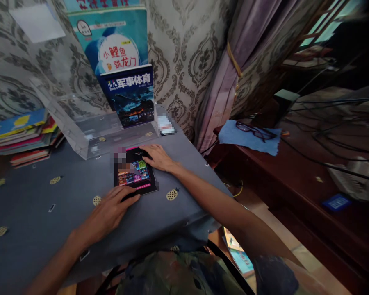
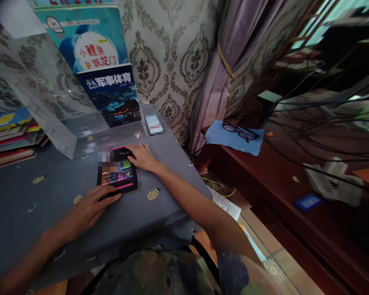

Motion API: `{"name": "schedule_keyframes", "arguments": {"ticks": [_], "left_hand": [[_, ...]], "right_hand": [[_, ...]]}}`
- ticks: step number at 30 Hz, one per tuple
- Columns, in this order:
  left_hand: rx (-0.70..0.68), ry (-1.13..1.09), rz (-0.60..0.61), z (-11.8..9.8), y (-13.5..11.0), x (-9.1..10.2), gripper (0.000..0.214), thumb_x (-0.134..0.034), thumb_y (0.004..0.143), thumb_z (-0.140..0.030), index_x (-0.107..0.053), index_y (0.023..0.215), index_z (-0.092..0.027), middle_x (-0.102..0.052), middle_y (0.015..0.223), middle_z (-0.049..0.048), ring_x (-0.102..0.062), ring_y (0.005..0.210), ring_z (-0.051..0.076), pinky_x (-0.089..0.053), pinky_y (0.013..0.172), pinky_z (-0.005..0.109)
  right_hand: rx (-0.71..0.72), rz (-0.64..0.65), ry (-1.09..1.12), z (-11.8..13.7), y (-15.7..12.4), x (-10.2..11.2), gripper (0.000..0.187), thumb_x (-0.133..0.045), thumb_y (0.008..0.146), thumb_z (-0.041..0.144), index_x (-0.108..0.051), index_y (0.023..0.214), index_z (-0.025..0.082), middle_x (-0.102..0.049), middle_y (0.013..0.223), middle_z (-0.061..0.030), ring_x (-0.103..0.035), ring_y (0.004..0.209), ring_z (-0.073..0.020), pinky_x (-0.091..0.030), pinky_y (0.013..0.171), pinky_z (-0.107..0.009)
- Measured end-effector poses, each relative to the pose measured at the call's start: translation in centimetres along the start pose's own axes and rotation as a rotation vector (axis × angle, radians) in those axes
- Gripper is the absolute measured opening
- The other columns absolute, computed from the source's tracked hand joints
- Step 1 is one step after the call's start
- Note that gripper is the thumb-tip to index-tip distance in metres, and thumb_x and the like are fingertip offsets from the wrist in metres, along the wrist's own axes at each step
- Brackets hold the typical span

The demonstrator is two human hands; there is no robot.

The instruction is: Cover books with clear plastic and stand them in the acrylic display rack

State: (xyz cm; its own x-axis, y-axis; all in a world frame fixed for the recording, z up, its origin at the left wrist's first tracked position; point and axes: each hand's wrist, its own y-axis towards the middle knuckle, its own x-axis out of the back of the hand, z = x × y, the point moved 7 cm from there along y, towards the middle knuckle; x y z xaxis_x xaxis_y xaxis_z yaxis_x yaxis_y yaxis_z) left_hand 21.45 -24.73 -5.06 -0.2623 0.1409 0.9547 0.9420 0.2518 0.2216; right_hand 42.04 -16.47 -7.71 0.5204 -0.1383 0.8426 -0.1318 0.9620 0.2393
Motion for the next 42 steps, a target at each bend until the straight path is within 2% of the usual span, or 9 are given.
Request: {"name": "schedule_keyframes", "arguments": {"ticks": [4,9,15,20,26,30,35,39,42], "left_hand": [[0.057,-0.028,-0.019,1.1,-1.9,0.8,0.042,-0.040,0.101,-0.014,-0.058,0.135,-0.030,-0.062,0.131,0.0067,-0.060,0.116,0.020,-0.055,0.097,0.039],[0.111,0.019,-0.035,2.7,-3.3,1.1,0.043,-0.039,0.100,-0.015,-0.059,0.135,-0.031,-0.061,0.136,0.0063,-0.060,0.120,0.020,-0.054,0.101,0.038],[0.136,0.101,-0.007,4.7,-3.8,0.1,0.057,-0.037,0.096,-0.009,-0.050,0.146,-0.033,-0.052,0.149,0.0066,-0.053,0.134,0.024,-0.050,0.107,0.045],[0.125,0.144,0.009,6.4,-3.2,-0.1,0.073,-0.036,0.090,0.000,-0.039,0.152,-0.038,-0.046,0.156,0.0058,-0.049,0.139,0.025,-0.049,0.108,0.047],[0.126,0.154,-0.006,8.1,-1.7,-0.4,0.074,-0.039,0.091,-0.001,-0.034,0.155,-0.039,-0.045,0.157,0.0053,-0.047,0.141,0.025,-0.049,0.109,0.048],[0.105,0.156,0.008,6.7,-1.9,-0.5,0.077,-0.040,0.089,0.001,-0.035,0.154,-0.040,-0.048,0.155,0.0060,-0.053,0.137,0.024,-0.050,0.107,0.047],[0.035,0.180,-0.008,1.4,-3.9,-0.3,0.080,-0.045,0.087,-0.004,-0.029,0.156,-0.041,-0.047,0.155,0.0036,-0.052,0.137,0.026,-0.050,0.109,0.048],[-0.006,0.200,0.008,-2.2,-5.4,-0.6,0.081,-0.049,0.088,-0.011,-0.024,0.159,-0.039,-0.046,0.156,0.0034,-0.052,0.138,0.026,-0.050,0.109,0.046],[-0.052,0.256,0.016,-2.8,-6.2,-1.8,0.078,-0.048,0.090,-0.015,-0.021,0.160,-0.037,-0.049,0.153,0.0058,-0.054,0.135,0.026,-0.053,0.104,0.044]], "right_hand": [[0.004,-0.006,-0.041,0.5,-0.1,0.1,0.044,-0.056,0.098,0.022,-0.053,0.142,0.015,-0.055,0.147,-0.0163,-0.049,0.135,-0.0297,-0.032,0.113,-0.052],[0.094,-0.021,-0.068,1.7,-1.1,0.0,0.040,-0.054,0.098,0.018,-0.058,0.137,0.019,-0.059,0.144,-0.0126,-0.050,0.136,-0.0270,-0.034,0.113,-0.050],[0.186,0.007,-0.045,3.5,-4.6,-0.5,0.034,-0.054,0.099,0.023,-0.063,0.132,0.021,-0.060,0.143,-0.0121,-0.047,0.139,-0.0254,-0.030,0.117,-0.053],[0.253,0.050,-0.003,4.8,-8.1,-0.4,0.032,-0.054,0.101,0.028,-0.065,0.130,0.026,-0.060,0.143,-0.0108,-0.049,0.138,-0.0234,-0.029,0.118,-0.055],[0.261,0.146,-0.001,5.7,-10.8,0.0,0.064,-0.061,0.092,0.058,-0.054,0.143,0.020,-0.048,0.153,-0.0170,-0.038,0.147,-0.0270,-0.020,0.122,-0.059],[0.297,0.202,0.022,6.5,-13.3,0.6,0.076,-0.062,0.089,0.064,-0.045,0.149,0.021,-0.044,0.156,-0.0167,-0.033,0.150,-0.0275,-0.013,0.123,-0.062],[0.344,0.269,0.081,7.9,-18.1,1.7,0.082,-0.068,0.087,0.058,-0.035,0.155,0.026,-0.042,0.157,-0.0159,-0.032,0.150,-0.0297,-0.009,0.122,-0.065],[0.323,0.250,0.056,8.3,-21.3,1.0,0.060,-0.060,0.095,0.035,-0.041,0.152,0.036,-0.053,0.151,-0.0089,-0.041,0.146,-0.0248,-0.016,0.124,-0.059],[0.310,0.168,0.025,8.0,-22.2,0.2,0.051,-0.052,0.098,0.023,-0.048,0.146,0.040,-0.059,0.145,-0.0042,-0.049,0.140,-0.0222,-0.027,0.123,-0.055]]}}
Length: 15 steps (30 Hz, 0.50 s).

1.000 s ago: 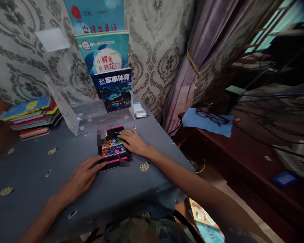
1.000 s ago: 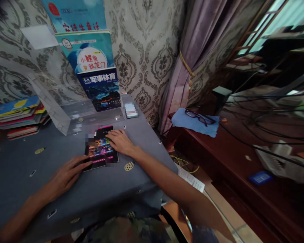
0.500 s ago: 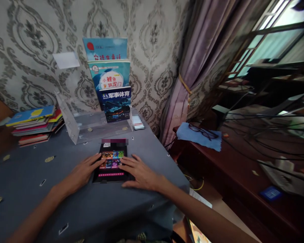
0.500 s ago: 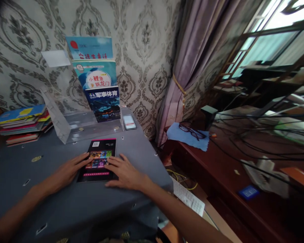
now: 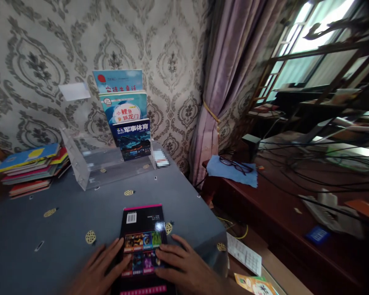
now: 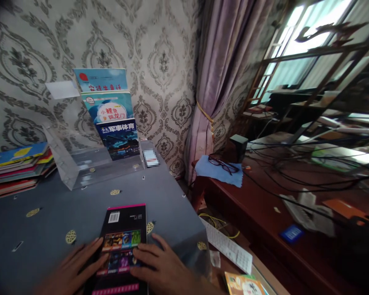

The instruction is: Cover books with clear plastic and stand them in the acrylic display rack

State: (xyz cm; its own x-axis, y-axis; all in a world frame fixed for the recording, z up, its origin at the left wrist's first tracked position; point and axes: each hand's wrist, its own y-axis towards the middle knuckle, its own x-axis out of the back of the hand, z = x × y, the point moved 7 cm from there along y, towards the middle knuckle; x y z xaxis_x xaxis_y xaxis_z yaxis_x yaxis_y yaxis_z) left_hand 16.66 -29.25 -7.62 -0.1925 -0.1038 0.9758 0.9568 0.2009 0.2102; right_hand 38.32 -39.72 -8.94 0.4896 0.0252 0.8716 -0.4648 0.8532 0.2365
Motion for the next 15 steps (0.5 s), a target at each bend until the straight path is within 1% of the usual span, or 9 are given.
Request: {"name": "schedule_keyframes", "arguments": {"ticks": [3,4,6,8,10,12,14,15], "left_hand": [[-0.036,0.046,-0.055,0.8,-0.8,-2.4,0.072,-0.052,0.093,-0.034,-0.023,0.159,-0.039,-0.053,0.151,0.0069,-0.058,0.131,0.028,-0.058,0.096,0.043],[-0.053,0.052,-0.104,1.1,-1.0,-3.2,0.071,-0.053,0.093,-0.039,-0.024,0.158,-0.041,-0.055,0.148,0.0064,-0.060,0.129,0.029,-0.060,0.092,0.042],[-0.067,0.060,-0.133,2.0,-1.4,-4.8,0.071,-0.055,0.093,-0.040,-0.025,0.157,-0.044,-0.057,0.147,0.0054,-0.061,0.128,0.029,-0.061,0.091,0.043],[-0.051,0.054,-0.149,2.8,-1.4,-5.5,0.071,-0.057,0.093,-0.033,-0.027,0.156,-0.046,-0.057,0.146,0.0044,-0.061,0.128,0.029,-0.061,0.092,0.044],[-0.008,0.003,-0.177,3.5,-1.2,-4.8,0.071,-0.056,0.092,-0.025,-0.030,0.154,-0.048,-0.056,0.148,0.0033,-0.060,0.129,0.027,-0.060,0.094,0.043],[0.051,-0.121,-0.181,4.2,-0.6,-3.2,0.070,-0.052,0.092,-0.021,-0.032,0.154,-0.047,-0.052,0.152,0.0029,-0.058,0.132,0.026,-0.060,0.096,0.041],[0.129,-0.314,-0.157,5.0,0.2,-1.4,0.063,-0.049,0.093,-0.027,-0.038,0.153,-0.043,-0.048,0.155,0.0039,-0.055,0.135,0.027,-0.059,0.097,0.042],[0.201,-0.427,-0.153,5.5,0.6,-0.7,0.059,-0.049,0.094,-0.032,-0.042,0.151,-0.042,-0.048,0.155,0.0042,-0.053,0.137,0.029,-0.057,0.100,0.046]], "right_hand": [[0.041,-0.057,0.016,0.1,0.5,0.3,0.046,-0.053,0.098,0.024,-0.053,0.142,0.036,-0.065,0.138,-0.0052,-0.055,0.133,-0.0225,-0.042,0.115,-0.049],[0.055,-0.075,0.037,0.1,0.9,0.8,0.043,-0.052,0.099,0.025,-0.055,0.141,0.034,-0.067,0.135,-0.0059,-0.057,0.130,-0.0219,-0.046,0.111,-0.045],[0.075,-0.112,0.095,0.2,1.8,1.9,0.037,-0.049,0.101,0.028,-0.057,0.138,0.030,-0.070,0.129,-0.0069,-0.059,0.124,-0.0203,-0.051,0.104,-0.038],[0.088,-0.157,0.159,0.2,2.8,3.2,0.034,-0.046,0.104,0.035,-0.060,0.133,0.027,-0.072,0.121,-0.0079,-0.061,0.117,-0.0198,-0.052,0.100,-0.035],[0.083,-0.208,0.216,0.0,3.7,4.4,0.034,-0.042,0.105,0.042,-0.063,0.127,0.025,-0.074,0.111,-0.0080,-0.063,0.107,-0.0197,-0.053,0.096,-0.034],[0.045,-0.265,0.275,-0.3,4.5,5.6,0.037,-0.041,0.104,0.047,-0.064,0.121,0.024,-0.073,0.104,-0.0073,-0.062,0.101,-0.0197,-0.052,0.093,-0.034],[-0.021,-0.322,0.329,-0.8,5.3,6.9,0.038,-0.040,0.104,0.051,-0.065,0.115,0.025,-0.070,0.102,-0.0065,-0.061,0.099,-0.0192,-0.052,0.090,-0.032],[-0.057,-0.346,0.347,-1.0,5.8,7.5,0.038,-0.040,0.104,0.052,-0.065,0.113,0.025,-0.069,0.101,-0.0062,-0.060,0.097,-0.0191,-0.051,0.088,-0.032]]}}
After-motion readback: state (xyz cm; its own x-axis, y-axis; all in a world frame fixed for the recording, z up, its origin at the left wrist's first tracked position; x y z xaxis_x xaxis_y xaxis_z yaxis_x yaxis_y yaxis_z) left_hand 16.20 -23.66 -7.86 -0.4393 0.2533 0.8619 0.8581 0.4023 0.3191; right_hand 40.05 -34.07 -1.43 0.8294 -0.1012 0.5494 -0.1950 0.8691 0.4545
